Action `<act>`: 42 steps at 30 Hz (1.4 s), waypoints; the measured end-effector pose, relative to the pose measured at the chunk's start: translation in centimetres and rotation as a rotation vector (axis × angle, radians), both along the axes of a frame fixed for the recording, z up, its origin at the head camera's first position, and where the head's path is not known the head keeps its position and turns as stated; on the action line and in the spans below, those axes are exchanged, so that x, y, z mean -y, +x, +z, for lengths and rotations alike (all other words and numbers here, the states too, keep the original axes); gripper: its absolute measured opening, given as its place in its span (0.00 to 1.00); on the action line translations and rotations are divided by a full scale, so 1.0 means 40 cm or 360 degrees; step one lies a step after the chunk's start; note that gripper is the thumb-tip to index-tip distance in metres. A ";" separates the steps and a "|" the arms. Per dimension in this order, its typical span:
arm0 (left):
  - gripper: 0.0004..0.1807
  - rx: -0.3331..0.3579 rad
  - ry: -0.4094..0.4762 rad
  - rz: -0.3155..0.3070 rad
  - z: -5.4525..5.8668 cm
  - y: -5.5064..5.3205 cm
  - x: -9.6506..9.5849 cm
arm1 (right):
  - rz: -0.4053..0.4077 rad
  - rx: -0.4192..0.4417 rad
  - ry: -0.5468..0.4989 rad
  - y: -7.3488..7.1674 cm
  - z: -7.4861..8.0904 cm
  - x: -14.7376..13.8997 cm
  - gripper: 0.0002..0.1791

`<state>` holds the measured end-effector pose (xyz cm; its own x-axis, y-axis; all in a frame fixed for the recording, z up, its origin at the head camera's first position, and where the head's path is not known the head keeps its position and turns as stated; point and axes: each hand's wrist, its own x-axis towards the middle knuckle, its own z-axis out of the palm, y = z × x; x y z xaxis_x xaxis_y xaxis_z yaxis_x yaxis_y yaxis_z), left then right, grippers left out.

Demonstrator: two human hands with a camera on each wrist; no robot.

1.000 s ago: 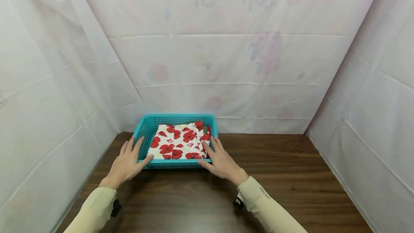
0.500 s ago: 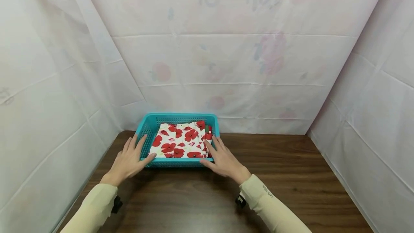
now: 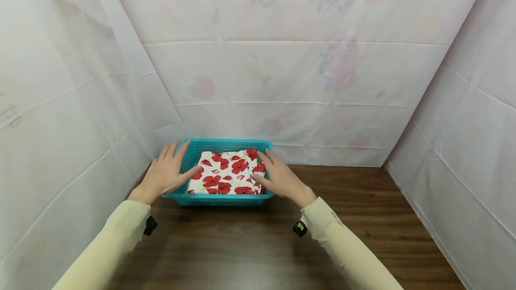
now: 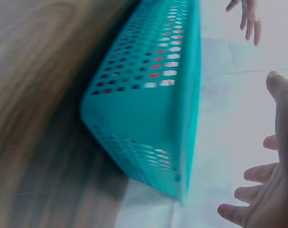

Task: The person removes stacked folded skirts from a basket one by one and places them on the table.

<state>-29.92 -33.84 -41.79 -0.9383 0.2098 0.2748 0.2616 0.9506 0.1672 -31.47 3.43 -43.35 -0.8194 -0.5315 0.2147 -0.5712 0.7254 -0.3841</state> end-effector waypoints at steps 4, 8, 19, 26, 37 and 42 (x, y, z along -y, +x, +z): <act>0.54 -0.0002 0.0000 -0.0007 0.041 -0.027 -0.020 | -0.0005 0.0093 -0.0166 -0.032 0.040 0.004 0.46; 0.54 -0.0005 0.0042 -0.0024 0.066 -0.049 -0.043 | -0.0022 0.0203 -0.0345 -0.060 0.069 0.012 0.45; 0.55 0.0042 0.0166 -0.0041 0.021 -0.065 -0.077 | -0.0153 0.0326 -0.0524 -0.076 0.027 0.066 0.45; 0.56 0.0172 0.0217 -0.0001 -0.045 -0.063 -0.076 | -0.0224 0.0435 -0.0445 -0.060 -0.026 0.104 0.47; 0.58 0.0477 0.0266 0.0108 -0.107 -0.064 -0.115 | -0.0516 0.0597 -0.0499 -0.026 -0.081 0.147 0.46; 0.58 0.0563 0.0276 0.0138 -0.124 -0.061 -0.116 | -0.0589 0.0632 -0.0498 -0.024 -0.088 0.157 0.49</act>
<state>-32.36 -29.18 -46.74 -0.9936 0.1045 -0.0437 0.0791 0.9164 0.3923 -32.43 -2.85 -46.89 -0.9863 -0.1587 -0.0444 -0.0738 0.6665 -0.7419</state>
